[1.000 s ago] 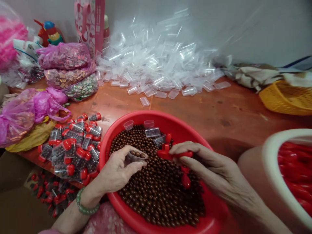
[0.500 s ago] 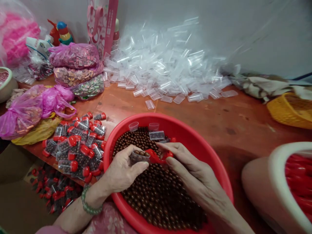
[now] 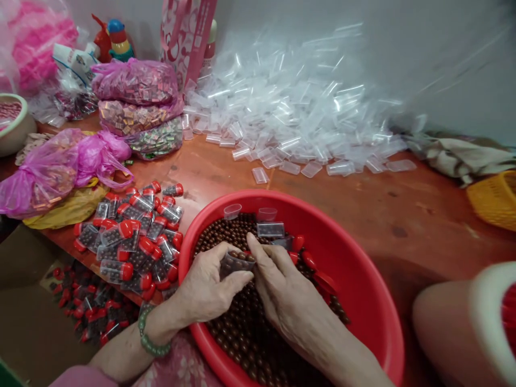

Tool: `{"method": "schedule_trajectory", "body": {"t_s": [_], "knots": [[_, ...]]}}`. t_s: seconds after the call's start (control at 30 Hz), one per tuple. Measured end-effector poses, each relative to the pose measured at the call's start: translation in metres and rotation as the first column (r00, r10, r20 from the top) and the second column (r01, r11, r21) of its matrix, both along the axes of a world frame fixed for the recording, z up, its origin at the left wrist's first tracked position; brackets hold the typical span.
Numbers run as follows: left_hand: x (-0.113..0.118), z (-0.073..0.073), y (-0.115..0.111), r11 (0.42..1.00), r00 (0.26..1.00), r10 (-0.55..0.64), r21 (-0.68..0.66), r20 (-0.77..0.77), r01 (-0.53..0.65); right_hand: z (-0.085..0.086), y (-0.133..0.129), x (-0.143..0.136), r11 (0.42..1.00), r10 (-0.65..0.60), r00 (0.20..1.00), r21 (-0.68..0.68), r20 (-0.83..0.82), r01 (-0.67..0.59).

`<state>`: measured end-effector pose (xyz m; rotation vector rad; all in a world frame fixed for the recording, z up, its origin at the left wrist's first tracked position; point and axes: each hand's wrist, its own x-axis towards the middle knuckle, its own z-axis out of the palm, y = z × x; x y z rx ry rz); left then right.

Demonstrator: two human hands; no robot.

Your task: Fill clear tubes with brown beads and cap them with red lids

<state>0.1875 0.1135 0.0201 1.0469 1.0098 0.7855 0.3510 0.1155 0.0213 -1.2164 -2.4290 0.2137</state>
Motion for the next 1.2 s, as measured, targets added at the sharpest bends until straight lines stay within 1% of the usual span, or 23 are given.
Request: {"method": "schedule_trajectory", "body": {"t_s": [0.07,0.13,0.2,0.27,0.37,0.43,0.53,0.57,0.63,0.77,0.8,0.87,0.93,1.0,1.03,1.07,1.1,1.13,1.2], "knots": [[-0.001,-0.003,-0.001,1.000,1.000,0.011,0.001,-0.003,-0.011,-0.003,0.004,-0.001,1.000,0.010,0.998,-0.021,-0.069,-0.012],[-0.002,-0.004,-0.001,1.000,1.000,0.015,0.012,-0.002,-0.015,-0.005,0.008,-0.001,1.000,0.022,0.990,0.000,-0.138,-0.022],[-0.002,-0.003,-0.002,0.999,0.999,0.032,0.029,0.007,-0.032,-0.006,0.011,0.001,0.998,0.027,0.983,0.059,-0.180,-0.017],[-0.002,-0.001,-0.002,0.997,0.997,0.067,0.033,0.038,-0.068,-0.007,0.013,0.003,0.991,0.000,0.980,0.132,-0.201,0.027],[-0.001,0.001,-0.002,0.993,0.988,0.116,0.012,0.106,-0.118,-0.010,0.013,0.005,0.978,-0.025,0.973,0.198,-0.230,0.072],[-0.002,0.001,-0.001,0.994,0.988,0.105,0.015,0.116,-0.108,-0.013,0.012,0.006,0.968,0.013,0.971,0.246,-0.239,0.047],[-0.003,0.000,0.000,0.996,0.993,0.080,0.021,0.085,-0.082,-0.017,0.012,0.007,0.942,0.067,0.973,0.336,-0.220,0.011],[-0.003,0.000,0.000,0.996,0.993,0.084,0.015,0.079,-0.085,-0.017,0.012,0.006,0.939,0.074,0.973,0.343,-0.220,0.006],[-0.004,0.000,0.001,0.994,0.992,0.104,0.012,0.070,-0.105,-0.015,0.011,0.004,0.948,0.075,0.965,0.317,-0.252,0.009],[-0.004,0.000,0.001,0.991,0.991,0.121,0.055,0.064,-0.125,-0.011,0.008,-0.003,0.974,0.008,0.934,0.215,-0.356,0.074],[-0.003,0.000,0.001,0.990,0.991,0.120,0.061,0.061,-0.124,-0.011,0.008,-0.004,0.972,-0.006,0.935,0.217,-0.355,0.088],[-0.004,0.000,0.001,0.991,0.992,0.118,0.064,0.047,-0.121,-0.013,0.007,-0.006,0.960,-0.004,0.952,0.266,-0.305,0.090],[-0.004,0.001,0.001,0.991,0.992,0.116,0.060,0.043,-0.118,-0.016,0.007,-0.005,0.939,0.022,0.977,0.341,-0.211,0.053],[-0.004,0.002,0.001,0.992,0.993,0.110,0.053,0.045,-0.113,-0.018,0.008,-0.002,0.928,0.044,0.987,0.371,-0.153,0.016],[-0.005,0.002,0.001,0.993,0.993,0.107,0.047,0.049,-0.109,-0.018,0.009,0.001,0.935,0.049,0.987,0.354,-0.155,0.009],[-0.004,0.003,0.000,0.993,0.993,0.105,0.042,0.058,-0.107,-0.016,0.011,0.003,0.951,0.050,0.982,0.310,-0.181,0.009],[-0.004,0.002,0.000,0.994,0.993,0.098,0.037,0.072,-0.101,-0.014,0.012,0.006,0.972,0.040,0.973,0.234,-0.229,0.015],[-0.003,0.002,0.000,0.995,0.992,0.089,0.027,0.090,-0.091,-0.010,0.014,0.009,0.991,0.009,0.957,0.130,-0.289,0.030],[-0.002,0.001,-0.001,0.998,0.993,0.058,0.001,0.104,-0.058,0.001,0.018,0.014,0.995,-0.096,0.907,-0.077,-0.410,0.070]]}}
